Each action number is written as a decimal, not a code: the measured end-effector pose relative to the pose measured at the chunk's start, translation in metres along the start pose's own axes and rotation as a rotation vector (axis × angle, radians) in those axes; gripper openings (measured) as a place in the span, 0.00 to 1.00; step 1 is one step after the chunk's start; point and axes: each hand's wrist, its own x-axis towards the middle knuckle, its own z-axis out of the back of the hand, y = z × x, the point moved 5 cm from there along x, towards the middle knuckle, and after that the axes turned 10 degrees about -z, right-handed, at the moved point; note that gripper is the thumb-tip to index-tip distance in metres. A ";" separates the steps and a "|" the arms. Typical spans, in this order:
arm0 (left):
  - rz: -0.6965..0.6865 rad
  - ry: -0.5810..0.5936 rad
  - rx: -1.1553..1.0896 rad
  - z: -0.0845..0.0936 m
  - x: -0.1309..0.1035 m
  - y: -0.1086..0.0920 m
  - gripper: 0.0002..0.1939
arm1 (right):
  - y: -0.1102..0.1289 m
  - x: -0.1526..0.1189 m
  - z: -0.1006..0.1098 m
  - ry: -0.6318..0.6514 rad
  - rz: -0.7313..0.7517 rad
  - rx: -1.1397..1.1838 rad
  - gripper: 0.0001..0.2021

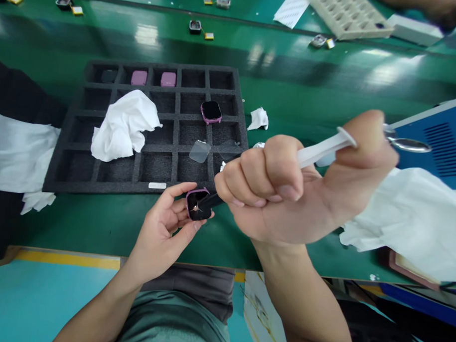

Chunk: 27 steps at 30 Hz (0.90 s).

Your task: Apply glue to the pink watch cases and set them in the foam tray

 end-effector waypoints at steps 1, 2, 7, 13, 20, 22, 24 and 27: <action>-0.001 0.000 0.000 0.000 0.000 0.000 0.25 | 0.000 0.001 0.001 0.005 -0.006 -0.002 0.27; -0.003 -0.001 0.000 0.000 0.000 0.000 0.25 | 0.000 0.003 0.001 0.034 -0.008 -0.008 0.27; -0.001 -0.004 -0.003 0.000 0.000 -0.001 0.25 | 0.002 0.011 -0.001 0.300 0.032 -0.053 0.28; 0.001 -0.009 -0.017 0.001 -0.001 0.000 0.25 | 0.000 0.013 0.005 0.280 -0.015 -0.033 0.28; 0.005 -0.012 -0.017 0.001 0.000 0.001 0.25 | -0.001 0.015 0.005 0.299 -0.025 -0.005 0.28; 0.006 -0.015 -0.022 0.000 0.000 0.000 0.25 | -0.001 0.016 0.007 0.289 -0.031 0.003 0.29; 0.005 -0.018 -0.023 0.000 0.000 0.000 0.26 | -0.001 0.016 0.007 0.292 -0.045 0.008 0.29; 0.008 -0.019 -0.020 0.000 0.000 0.000 0.26 | -0.002 0.016 0.008 0.298 -0.058 0.004 0.30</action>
